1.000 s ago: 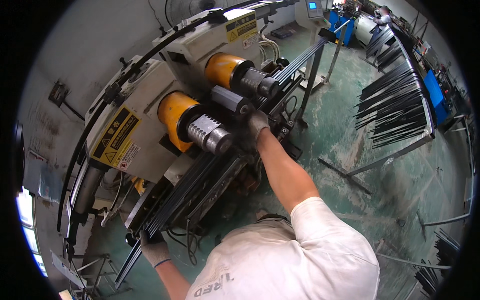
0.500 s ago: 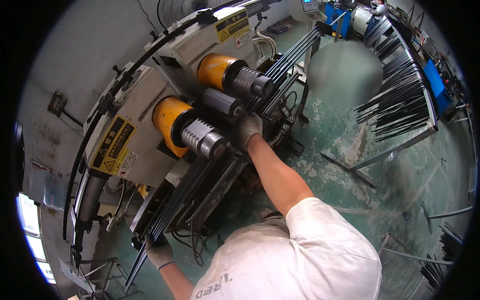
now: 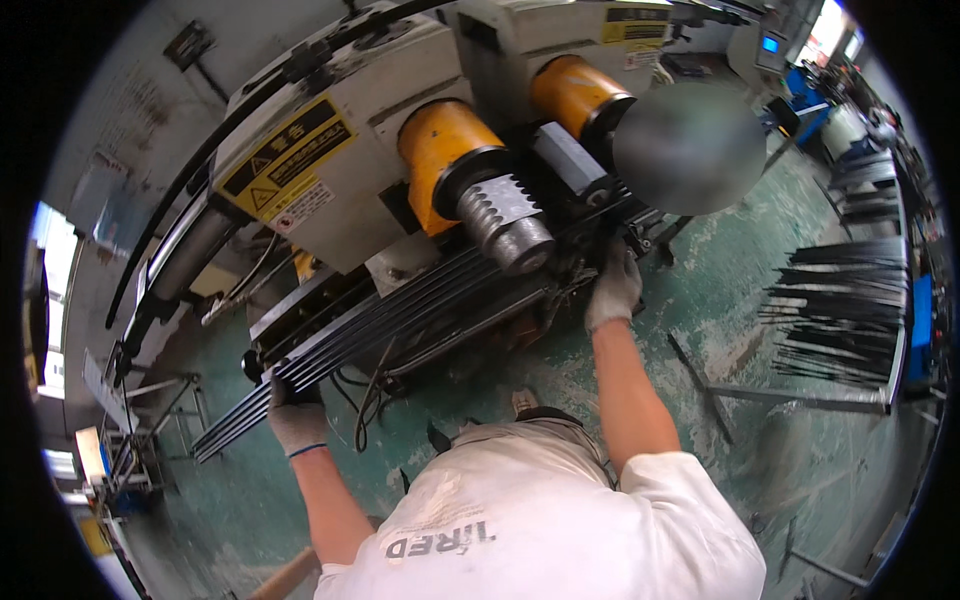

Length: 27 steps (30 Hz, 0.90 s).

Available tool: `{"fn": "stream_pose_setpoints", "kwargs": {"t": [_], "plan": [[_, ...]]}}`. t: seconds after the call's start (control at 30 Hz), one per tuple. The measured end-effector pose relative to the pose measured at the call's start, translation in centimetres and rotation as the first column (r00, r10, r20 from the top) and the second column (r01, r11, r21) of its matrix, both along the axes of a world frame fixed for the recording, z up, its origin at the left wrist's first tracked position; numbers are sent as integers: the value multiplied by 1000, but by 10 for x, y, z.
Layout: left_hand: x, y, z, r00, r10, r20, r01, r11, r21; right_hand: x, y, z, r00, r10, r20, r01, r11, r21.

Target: The person repeatedly picks up bundles of long metal rods, feeds them into a bending machine, and removes the bent rods to place them on a nearby rack. The process is repeated multiple times throughout the clip.

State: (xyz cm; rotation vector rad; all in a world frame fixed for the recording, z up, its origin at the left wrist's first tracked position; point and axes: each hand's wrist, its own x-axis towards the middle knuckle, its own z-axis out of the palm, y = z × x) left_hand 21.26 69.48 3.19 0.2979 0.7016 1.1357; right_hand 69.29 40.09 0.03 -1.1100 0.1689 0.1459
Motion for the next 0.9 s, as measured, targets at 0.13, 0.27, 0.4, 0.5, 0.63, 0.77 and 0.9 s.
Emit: {"fn": "stream_pose_setpoints", "kwargs": {"t": [0.13, 0.27, 0.4, 0.5, 0.63, 0.77, 0.9], "plan": [[-25, 11, -9, 998, 31, -46, -32, 999, -23, 6, -59, -80, 996, 29, -82, -44, 981, -191], [13, -9, -5, 994, 102, -27, -104, 994, -47, -7, -76, -102, 987, -6, -159, -47, 943, -330], [47, -36, 19, 998, 22, 52, -20, 999, -35, -27, -72, -95, 953, 194, -231, -268, 896, -355], [34, -32, 14, 999, -26, 47, 27, 999, -24, -55, -56, -85, 931, 306, -200, -365, 820, -441], [5, -15, 31, 987, 149, 55, -144, 986, -86, -72, -70, -116, 838, 408, -362, -539, 721, -435], [-99, 38, 10, 965, 232, 123, -222, 971, -90, -74, -114, -198, 866, 341, -366, -492, 715, -496], [-235, 90, -12, 949, 304, 88, -303, 953, -29, -117, -124, -216, 834, 259, -488, -526, 639, -561]]}}
